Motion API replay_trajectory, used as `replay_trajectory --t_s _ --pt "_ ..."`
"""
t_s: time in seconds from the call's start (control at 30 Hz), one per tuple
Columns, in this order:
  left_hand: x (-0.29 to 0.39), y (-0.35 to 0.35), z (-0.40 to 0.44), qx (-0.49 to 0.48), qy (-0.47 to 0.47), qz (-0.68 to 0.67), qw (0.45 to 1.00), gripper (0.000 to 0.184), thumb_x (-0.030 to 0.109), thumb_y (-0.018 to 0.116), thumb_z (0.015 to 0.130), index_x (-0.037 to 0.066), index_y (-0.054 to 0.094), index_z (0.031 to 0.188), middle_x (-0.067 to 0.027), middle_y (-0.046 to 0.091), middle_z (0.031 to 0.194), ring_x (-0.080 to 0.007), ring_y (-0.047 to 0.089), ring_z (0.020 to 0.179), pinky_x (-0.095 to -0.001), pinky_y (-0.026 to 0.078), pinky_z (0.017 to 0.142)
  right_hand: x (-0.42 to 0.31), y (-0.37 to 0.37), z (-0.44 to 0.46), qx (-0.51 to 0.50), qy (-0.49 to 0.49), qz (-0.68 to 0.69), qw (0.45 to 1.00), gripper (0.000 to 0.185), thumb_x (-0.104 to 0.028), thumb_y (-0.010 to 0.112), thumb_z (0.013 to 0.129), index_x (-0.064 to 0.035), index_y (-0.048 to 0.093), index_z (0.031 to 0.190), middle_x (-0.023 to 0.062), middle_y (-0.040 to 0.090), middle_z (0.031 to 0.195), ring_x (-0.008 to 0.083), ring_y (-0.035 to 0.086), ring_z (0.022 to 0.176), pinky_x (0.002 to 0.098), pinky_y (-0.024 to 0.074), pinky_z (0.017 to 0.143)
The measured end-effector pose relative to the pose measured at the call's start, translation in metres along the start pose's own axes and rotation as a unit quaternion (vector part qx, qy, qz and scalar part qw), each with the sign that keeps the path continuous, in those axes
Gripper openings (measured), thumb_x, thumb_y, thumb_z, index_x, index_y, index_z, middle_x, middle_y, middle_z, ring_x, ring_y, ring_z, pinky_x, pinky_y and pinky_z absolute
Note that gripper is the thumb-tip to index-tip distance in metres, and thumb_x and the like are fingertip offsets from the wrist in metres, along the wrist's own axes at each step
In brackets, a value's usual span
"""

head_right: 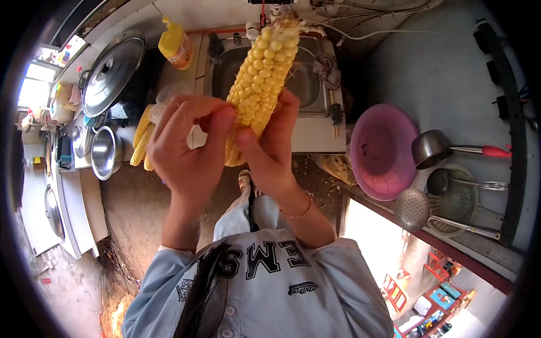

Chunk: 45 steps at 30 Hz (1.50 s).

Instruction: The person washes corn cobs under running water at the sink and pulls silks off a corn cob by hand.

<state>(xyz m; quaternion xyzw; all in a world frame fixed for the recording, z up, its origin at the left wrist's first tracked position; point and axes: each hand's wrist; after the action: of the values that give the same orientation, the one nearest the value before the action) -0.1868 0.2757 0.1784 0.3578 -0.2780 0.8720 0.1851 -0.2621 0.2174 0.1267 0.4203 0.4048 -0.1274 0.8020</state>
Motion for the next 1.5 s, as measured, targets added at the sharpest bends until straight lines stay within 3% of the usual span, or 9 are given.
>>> replay_trajectory --t_s 0.07,0.3,0.4,0.5,0.8,0.97,1.1,1.17,1.5 --pt "0.003 0.005 -0.001 -0.001 0.006 0.091 0.996 0.003 -0.005 0.057 0.076 -0.002 0.056 0.077 -0.0061 0.054 0.078 -0.0098 0.050 0.066 -0.0203 0.041 0.057 -0.004 -0.007 0.001 -0.017 -0.023 -0.042 0.999 0.063 -0.022 0.061 0.080 -0.0049 0.018 0.122 0.0097 0.039 0.114 0.0168 0.043 0.103 0.0296 0.0370 0.088" --pt "0.016 0.008 -0.005 0.030 -0.088 -0.334 0.938 0.014 0.013 0.046 0.088 0.001 0.048 0.080 -0.0032 0.048 0.068 -0.0076 0.042 0.053 -0.0200 0.034 0.047 -0.016 -0.023 0.000 0.001 -0.043 -0.081 0.996 0.063 -0.013 0.069 0.074 -0.0043 0.023 0.116 0.0088 0.044 0.103 0.0134 0.048 0.088 0.0257 0.0418 0.074" --pt "0.020 0.018 -0.004 0.101 -0.069 -0.281 0.952 0.029 0.027 0.037 0.093 0.001 0.044 0.084 -0.0015 0.042 0.065 -0.0055 0.035 0.052 -0.0185 0.028 0.044 -0.026 -0.032 -0.004 0.003 -0.053 -0.100 0.994 0.062 -0.013 0.070 0.073 -0.0043 0.025 0.114 0.0083 0.046 0.100 0.0124 0.049 0.083 0.0243 0.0427 0.070" --pt "0.022 0.031 -0.011 -0.026 -0.045 -0.150 0.987 0.019 0.018 0.054 0.084 0.001 0.048 0.076 -0.0006 0.044 0.063 -0.0049 0.042 0.052 -0.0177 0.033 0.046 -0.031 -0.047 -0.012 0.023 -0.093 -0.197 0.976 0.059 -0.014 0.072 0.070 -0.0039 0.030 0.110 0.0085 0.046 0.098 0.0131 0.051 0.080 0.0246 0.0434 0.067" --pt "0.036 0.068 -0.025 -0.176 0.022 0.038 0.983 0.018 0.006 0.055 0.077 0.002 0.044 0.064 -0.0121 0.046 0.052 -0.0281 0.046 0.044 -0.0332 0.034 0.040 -0.054 -0.064 -0.048 0.169 -0.159 -0.540 0.809 0.056 -0.012 0.075 0.061 -0.0038 0.039 0.103 0.0132 0.046 0.095 0.0310 0.054 0.076 0.0356 0.0465 0.061" --pt "0.007 0.062 -0.016 -0.096 0.055 0.020 0.994 0.020 0.006 0.050 0.083 0.002 0.043 0.065 -0.0067 0.040 0.049 -0.0124 0.040 0.041 -0.0275 0.030 0.040 -0.065 -0.061 -0.096 0.230 -0.107 -0.556 0.792 0.057 -0.014 0.076 0.060 -0.0051 0.039 0.103 0.0115 0.048 0.094 0.0283 0.056 0.076 0.0338 0.0465 0.060" --pt "0.022 0.057 -0.024 -0.215 -0.044 -0.230 0.948 0.013 0.004 0.045 0.086 0.001 0.047 0.074 -0.0005 0.044 0.056 -0.0059 0.041 0.048 -0.0214 0.033 0.042 -0.067 -0.053 -0.137 0.316 -0.068 -0.511 0.796 0.057 -0.011 0.075 0.063 -0.0022 0.038 0.105 0.0082 0.052 0.091 0.0153 0.054 0.080 0.0265 0.0437 0.071" --pt "0.032 0.065 -0.052 -0.297 -0.037 -0.241 0.923 0.009 0.004 0.046 0.086 0.001 0.049 0.078 -0.0012 0.046 0.057 -0.0062 0.043 0.048 -0.0212 0.034 0.044 -0.069 -0.050 -0.153 0.351 -0.070 -0.489 0.795 0.058 -0.014 0.076 0.061 -0.0043 0.037 0.103 0.0124 0.055 0.086 0.0254 0.059 0.072 0.0318 0.0469 0.060" --pt "0.090 0.090 -0.135 -0.549 -0.019 -0.223 0.805 0.015 0.012 0.052 0.084 -0.002 0.053 0.079 -0.0096 0.047 0.055 -0.0121 0.046 0.047 -0.0264 0.036 0.045 -0.103 -0.046 -0.250 0.434 -0.061 -0.452 0.777 0.058 -0.014 0.075 0.063 -0.0032 0.035 0.104 0.0116 0.055 0.085 0.0218 0.059 0.073 0.0296 0.0461 0.062"
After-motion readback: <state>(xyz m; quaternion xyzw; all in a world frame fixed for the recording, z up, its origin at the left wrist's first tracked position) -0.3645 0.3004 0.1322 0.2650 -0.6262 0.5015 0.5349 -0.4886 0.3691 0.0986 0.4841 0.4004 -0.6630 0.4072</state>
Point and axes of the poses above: each hand's wrist, its own z-axis towards the middle knuckle, its own y-axis out of the palm, x = y × z
